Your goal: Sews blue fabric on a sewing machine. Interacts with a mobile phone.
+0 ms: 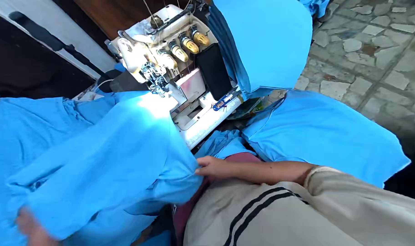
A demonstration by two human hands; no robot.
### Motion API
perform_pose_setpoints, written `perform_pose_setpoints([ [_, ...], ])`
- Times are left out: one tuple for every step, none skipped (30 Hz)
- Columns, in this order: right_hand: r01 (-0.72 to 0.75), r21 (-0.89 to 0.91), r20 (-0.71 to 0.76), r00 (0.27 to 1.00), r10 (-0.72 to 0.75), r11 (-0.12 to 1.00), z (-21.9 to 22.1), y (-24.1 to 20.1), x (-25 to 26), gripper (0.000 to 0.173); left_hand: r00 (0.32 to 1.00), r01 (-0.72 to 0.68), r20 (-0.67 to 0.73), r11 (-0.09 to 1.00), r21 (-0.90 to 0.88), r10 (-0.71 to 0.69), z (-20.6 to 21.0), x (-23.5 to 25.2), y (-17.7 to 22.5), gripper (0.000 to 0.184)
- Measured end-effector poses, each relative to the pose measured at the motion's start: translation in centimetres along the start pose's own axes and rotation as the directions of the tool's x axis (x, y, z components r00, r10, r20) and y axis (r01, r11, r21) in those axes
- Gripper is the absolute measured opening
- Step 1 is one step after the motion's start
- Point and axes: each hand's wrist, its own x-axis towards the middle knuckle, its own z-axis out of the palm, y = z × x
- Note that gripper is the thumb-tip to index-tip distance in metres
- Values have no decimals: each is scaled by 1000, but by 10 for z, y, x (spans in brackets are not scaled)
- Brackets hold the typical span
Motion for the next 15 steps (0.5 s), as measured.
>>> perform_pose_setpoints([
  [-21,-42,-34,999,20,999,-7,8,-4,29,998,-45,-46,990,131,52,1,14,-6,61],
  [-35,-72,-59,998,30,997,-13,12,-7,27,996,-72,-38,977,199,81,-2,20,-5,59],
  [-46,-100,-82,996,37,994,-18,13,-10,26,993,-111,0,953,283,116,-9,22,-7,56],
  [-65,-132,-95,994,52,989,-22,14,-13,26,988,-148,27,910,387,149,-18,27,-11,51],
  [-84,-167,-100,993,68,982,-25,13,-15,26,987,-156,36,882,445,157,-29,31,-7,49],
  [-94,-196,-98,992,76,976,-28,11,-15,26,984,-173,34,882,437,176,-41,29,9,51],
  [-95,-212,-95,993,76,973,-29,12,-15,26,981,-184,24,897,402,190,-51,17,33,52],
  [-97,-219,-88,993,79,971,-29,12,-15,26,975,-210,10,911,355,221,-57,-5,62,52],
  [-96,-211,-76,994,81,973,-28,12,-14,27,949,-298,-5,900,317,316,-58,-35,89,51],
  [-86,-206,-63,995,74,975,-26,12,-13,29,868,-473,-14,833,287,497,-51,-63,105,50],
  [-70,-198,-51,997,61,978,-25,12,-13,29,718,-676,9,694,249,696,-36,-88,113,48],
  [-50,-189,-40,998,43,981,-25,12,-12,29,564,-817,68,545,188,823,-15,-118,126,47],
  [-32,-184,-24,999,28,982,-26,11,-13,29,456,-887,150,435,155,877,11,-145,132,48],
  [-18,-190,-4,1000,18,982,-28,8,-13,29,392,-919,226,372,129,892,38,-164,130,49],
  [-10,-211,11,1000,12,977,-31,6,-13,29,358,-933,258,338,121,897,62,-171,118,47],
])
